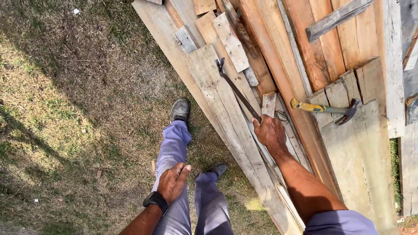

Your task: Disassembling wooden boards and removing nails using a crowbar and hammer

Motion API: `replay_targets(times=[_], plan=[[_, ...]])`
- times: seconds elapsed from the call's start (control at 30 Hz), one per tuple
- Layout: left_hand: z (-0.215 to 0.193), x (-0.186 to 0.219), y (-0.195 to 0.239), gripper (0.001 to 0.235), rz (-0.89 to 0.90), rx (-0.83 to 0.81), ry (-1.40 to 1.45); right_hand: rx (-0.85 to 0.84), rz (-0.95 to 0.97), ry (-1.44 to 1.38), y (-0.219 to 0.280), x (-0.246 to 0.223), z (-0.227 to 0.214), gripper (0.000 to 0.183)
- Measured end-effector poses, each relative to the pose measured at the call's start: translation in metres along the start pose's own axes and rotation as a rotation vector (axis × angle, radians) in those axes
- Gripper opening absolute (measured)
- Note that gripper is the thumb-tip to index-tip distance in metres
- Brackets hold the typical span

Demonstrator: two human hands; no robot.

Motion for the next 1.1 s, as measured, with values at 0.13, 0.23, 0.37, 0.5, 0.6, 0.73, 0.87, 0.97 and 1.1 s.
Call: replay_targets(times=[0.13, 0.23, 0.37, 0.5, 0.6, 0.73, 0.87, 0.97, 1.1], plan=[[-0.004, -0.004, 0.005, 0.044, 0.032, 0.042, 0.077, -0.129, 0.129, -0.011, 0.018, 0.001, 0.021, 0.051], [-0.008, -0.007, 0.005, 0.040, -0.014, 0.061, 0.079, 0.027, 0.035, -0.008, 0.021, 0.010, 0.033, 0.053], [-0.016, 0.000, 0.003, 0.040, 0.038, 0.112, 0.173, 0.138, -0.071, -0.004, 0.019, 0.006, 0.023, 0.053], [-0.011, -0.017, 0.009, 0.039, -0.011, 0.116, 0.161, 0.079, 0.050, -0.013, 0.035, 0.001, 0.042, 0.043], [-0.012, -0.019, 0.011, 0.040, -0.042, 0.057, 0.133, -0.011, 0.109, -0.043, 0.041, 0.032, 0.090, 0.051], [-0.005, -0.039, 0.001, 0.039, 0.032, 0.115, 0.133, 0.098, 0.038, -0.058, 0.045, 0.055, 0.196, 0.037], [0.003, -0.040, 0.004, 0.030, -0.028, 0.100, 0.084, 0.179, 0.138, -0.049, 0.063, 0.072, 0.273, 0.038], [0.021, -0.032, -0.001, 0.031, -0.050, 0.022, 0.001, 0.183, 0.158, -0.127, 0.064, 0.089, 0.284, 0.038], [0.021, -0.028, -0.027, 0.046, -0.053, 0.121, 0.178, 0.224, 0.177, -0.306, 0.078, 0.081, 0.254, 0.032]])
Point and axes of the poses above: each hand's wrist, its own y-axis away from the middle knuckle, its own z-axis out of the palm, x = y × z, the point moved 7 cm from there along -y, towards the middle knuckle, and after that the axes turned 9 degrees about x, right-handed, at the moved point
